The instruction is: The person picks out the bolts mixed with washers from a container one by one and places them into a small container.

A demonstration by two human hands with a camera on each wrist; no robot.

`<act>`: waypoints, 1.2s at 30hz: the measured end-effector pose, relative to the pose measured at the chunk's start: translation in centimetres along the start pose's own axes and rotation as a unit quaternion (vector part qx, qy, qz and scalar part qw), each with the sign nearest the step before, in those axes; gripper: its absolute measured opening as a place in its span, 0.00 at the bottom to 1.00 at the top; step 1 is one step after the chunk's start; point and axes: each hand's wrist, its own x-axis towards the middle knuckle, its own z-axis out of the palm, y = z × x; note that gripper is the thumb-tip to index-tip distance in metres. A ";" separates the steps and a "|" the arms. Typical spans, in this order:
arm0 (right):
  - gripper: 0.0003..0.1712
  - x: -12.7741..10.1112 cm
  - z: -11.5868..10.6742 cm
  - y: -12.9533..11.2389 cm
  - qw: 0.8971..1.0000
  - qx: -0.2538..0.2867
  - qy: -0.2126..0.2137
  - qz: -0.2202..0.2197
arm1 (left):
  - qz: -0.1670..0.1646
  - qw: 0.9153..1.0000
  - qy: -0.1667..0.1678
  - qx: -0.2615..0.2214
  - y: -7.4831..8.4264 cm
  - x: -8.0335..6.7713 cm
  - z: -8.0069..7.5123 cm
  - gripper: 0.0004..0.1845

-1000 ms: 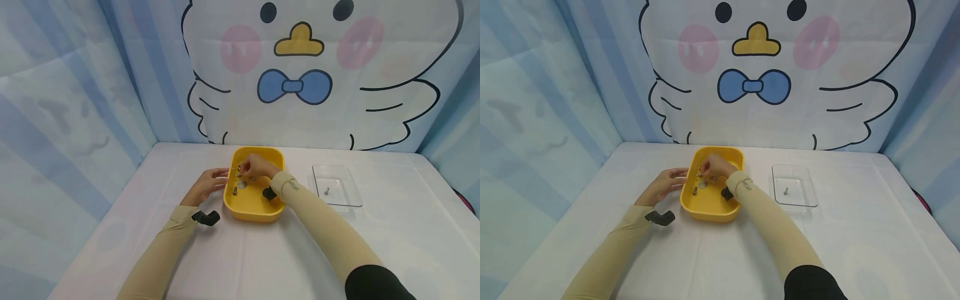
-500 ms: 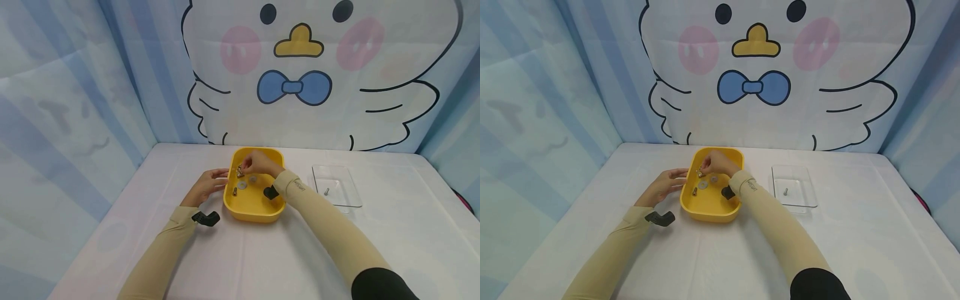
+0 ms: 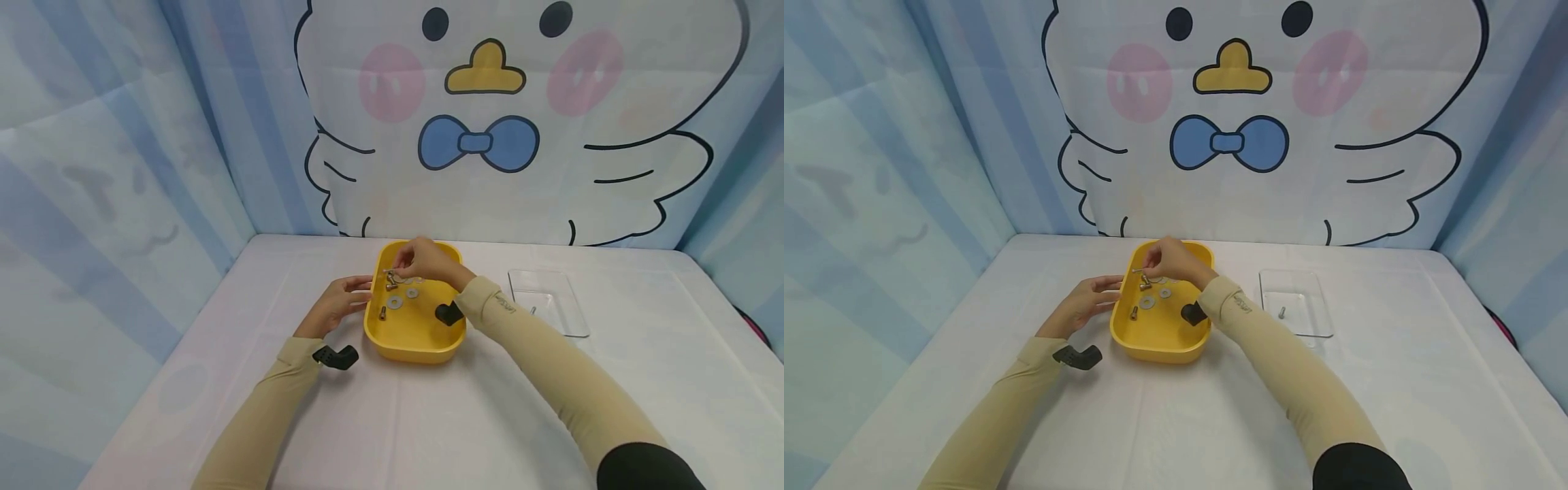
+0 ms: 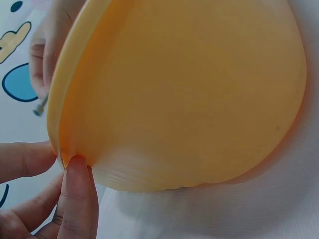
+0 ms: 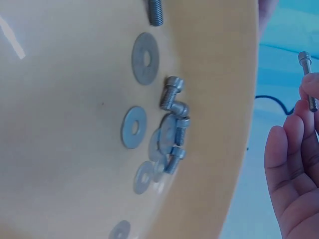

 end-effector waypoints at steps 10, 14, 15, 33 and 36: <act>0.02 -2.2 -1.8 -2.6 0.999 -0.022 0.013 -0.033 | 0.004 1.000 -0.007 -0.004 0.0 0.0 -0.1 0.26; 0.02 -3.2 -2.6 -3.2 0.998 -0.030 0.019 -0.045 | 0.002 1.000 -0.001 -0.004 0.0 0.1 0.0 0.27; 0.03 -3.5 -2.8 -3.3 0.998 -0.033 0.021 -0.049 | 0.001 1.000 0.000 -0.004 0.0 0.1 0.1 0.27; 0.04 -8.7 -7.6 -2.2 0.996 -0.059 0.066 -0.028 | 0.012 1.000 -0.020 -0.005 0.0 0.2 -0.2 0.27; 0.03 -9.5 -8.3 -1.4 0.995 -0.068 0.076 -0.017 | 0.010 1.000 -0.019 -0.004 0.0 0.2 -0.2 0.27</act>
